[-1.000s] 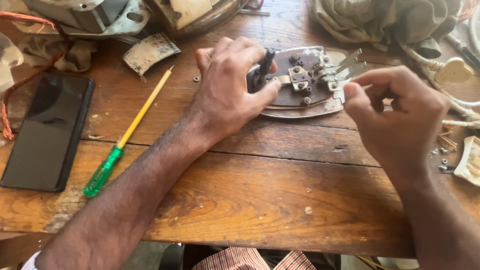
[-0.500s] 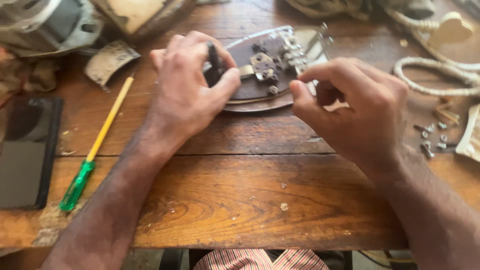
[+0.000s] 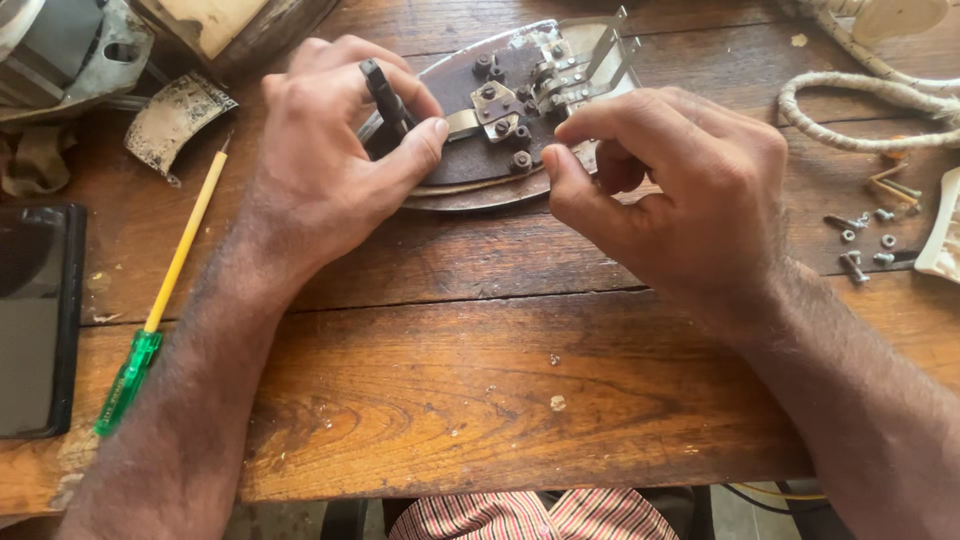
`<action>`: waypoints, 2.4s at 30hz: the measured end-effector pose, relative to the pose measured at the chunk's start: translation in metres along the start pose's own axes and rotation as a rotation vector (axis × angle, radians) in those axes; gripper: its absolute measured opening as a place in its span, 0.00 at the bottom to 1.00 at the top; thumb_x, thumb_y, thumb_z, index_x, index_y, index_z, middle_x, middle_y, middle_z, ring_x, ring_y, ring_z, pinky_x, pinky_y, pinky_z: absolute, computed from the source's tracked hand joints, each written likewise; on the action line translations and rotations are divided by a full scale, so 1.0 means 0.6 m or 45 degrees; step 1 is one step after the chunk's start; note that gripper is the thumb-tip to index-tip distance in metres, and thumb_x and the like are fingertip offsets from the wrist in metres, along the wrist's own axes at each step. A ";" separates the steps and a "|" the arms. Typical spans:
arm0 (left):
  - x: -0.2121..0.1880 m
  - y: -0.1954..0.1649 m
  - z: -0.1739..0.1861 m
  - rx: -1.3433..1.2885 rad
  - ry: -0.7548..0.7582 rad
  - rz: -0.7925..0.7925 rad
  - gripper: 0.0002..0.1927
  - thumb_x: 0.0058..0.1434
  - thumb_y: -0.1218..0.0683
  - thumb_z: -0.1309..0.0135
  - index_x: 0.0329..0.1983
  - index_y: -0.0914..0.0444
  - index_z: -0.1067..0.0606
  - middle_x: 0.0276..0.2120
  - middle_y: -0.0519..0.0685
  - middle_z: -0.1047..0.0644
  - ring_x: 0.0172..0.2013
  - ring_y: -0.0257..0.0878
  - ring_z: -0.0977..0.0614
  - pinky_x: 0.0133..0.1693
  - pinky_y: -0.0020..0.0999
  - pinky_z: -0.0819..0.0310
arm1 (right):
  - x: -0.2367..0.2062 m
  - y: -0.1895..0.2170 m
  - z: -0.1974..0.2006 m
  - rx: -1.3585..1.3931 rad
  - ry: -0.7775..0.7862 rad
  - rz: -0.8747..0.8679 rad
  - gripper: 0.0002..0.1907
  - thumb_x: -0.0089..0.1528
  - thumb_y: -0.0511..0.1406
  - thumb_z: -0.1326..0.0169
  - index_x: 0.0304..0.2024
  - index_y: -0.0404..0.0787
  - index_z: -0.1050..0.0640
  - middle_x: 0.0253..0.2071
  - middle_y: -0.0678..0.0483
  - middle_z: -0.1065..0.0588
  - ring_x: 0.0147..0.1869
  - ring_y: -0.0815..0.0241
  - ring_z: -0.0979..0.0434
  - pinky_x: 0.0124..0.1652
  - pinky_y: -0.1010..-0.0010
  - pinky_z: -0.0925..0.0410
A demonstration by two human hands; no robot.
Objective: The person handles a disassembled electric iron, connecting wires to the base and manipulating internal components. They use a screwdriver to adjust parts inside the iron's plastic housing and repeatedly probe the baseplate with the tool. The task involves assembling and inspecting the iron's internal wiring and mechanical parts.
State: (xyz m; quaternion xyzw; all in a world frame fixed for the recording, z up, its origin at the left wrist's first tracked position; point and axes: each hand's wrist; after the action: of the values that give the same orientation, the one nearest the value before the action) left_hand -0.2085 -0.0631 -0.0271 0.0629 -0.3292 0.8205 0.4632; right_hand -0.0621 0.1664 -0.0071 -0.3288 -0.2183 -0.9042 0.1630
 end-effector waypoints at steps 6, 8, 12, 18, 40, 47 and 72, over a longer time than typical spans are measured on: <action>-0.001 -0.012 -0.008 0.020 -0.083 0.069 0.09 0.67 0.52 0.34 0.35 0.60 0.19 0.43 0.49 0.21 0.51 0.41 0.24 0.54 0.41 0.29 | -0.008 -0.003 0.005 -0.028 0.009 -0.026 0.06 0.68 0.30 0.35 0.43 0.35 0.20 0.36 0.51 0.20 0.38 0.65 0.17 0.37 0.77 0.23; -0.001 -0.014 -0.010 0.028 -0.089 0.030 0.08 0.68 0.53 0.34 0.35 0.61 0.19 0.43 0.49 0.21 0.51 0.42 0.24 0.55 0.42 0.28 | -0.010 -0.004 0.005 -0.027 0.007 -0.015 0.06 0.69 0.30 0.35 0.43 0.36 0.20 0.37 0.51 0.20 0.39 0.65 0.17 0.37 0.77 0.23; -0.001 -0.016 -0.010 -0.009 -0.074 -0.024 0.07 0.70 0.56 0.37 0.39 0.63 0.21 0.45 0.50 0.22 0.53 0.43 0.25 0.56 0.41 0.28 | -0.008 -0.008 0.002 -0.031 -0.001 -0.011 0.05 0.68 0.30 0.35 0.42 0.35 0.20 0.34 0.50 0.20 0.36 0.64 0.17 0.35 0.76 0.24; 0.003 -0.025 -0.002 -0.045 0.040 0.095 0.05 0.70 0.56 0.41 0.41 0.63 0.21 0.43 0.50 0.23 0.51 0.42 0.26 0.55 0.42 0.29 | -0.010 -0.012 -0.001 0.013 0.015 0.006 0.05 0.69 0.30 0.37 0.43 0.35 0.20 0.37 0.50 0.19 0.38 0.64 0.16 0.36 0.77 0.23; 0.002 -0.034 -0.003 -0.055 -0.077 0.101 0.06 0.64 0.55 0.36 0.35 0.61 0.19 0.44 0.51 0.22 0.53 0.44 0.25 0.56 0.42 0.29 | -0.022 -0.017 0.000 -0.008 0.046 -0.038 0.05 0.71 0.33 0.37 0.45 0.38 0.19 0.40 0.51 0.18 0.40 0.65 0.15 0.39 0.76 0.21; 0.001 -0.012 -0.016 -0.004 -0.011 0.058 0.04 0.67 0.56 0.40 0.38 0.60 0.22 0.46 0.51 0.25 0.54 0.44 0.28 0.58 0.46 0.32 | -0.017 -0.009 0.002 0.006 0.070 -0.070 0.05 0.70 0.33 0.37 0.45 0.38 0.19 0.39 0.52 0.18 0.39 0.66 0.16 0.38 0.77 0.22; -0.005 -0.022 -0.020 0.048 -0.172 0.133 0.10 0.66 0.54 0.40 0.30 0.63 0.24 0.38 0.51 0.27 0.47 0.44 0.28 0.50 0.44 0.28 | -0.008 -0.013 0.005 -0.163 -0.113 -0.042 0.02 0.70 0.27 0.42 0.41 0.33 0.19 0.33 0.50 0.21 0.36 0.65 0.18 0.35 0.78 0.25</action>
State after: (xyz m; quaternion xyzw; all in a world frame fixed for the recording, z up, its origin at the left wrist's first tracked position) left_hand -0.1939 -0.0536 -0.0314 0.1094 -0.3469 0.8435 0.3952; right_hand -0.0602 0.1751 -0.0104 -0.3745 -0.1723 -0.9035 0.1168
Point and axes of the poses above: each hand's wrist, its own x-axis towards the middle knuckle, its own z-axis out of the back of the hand, y = z × x
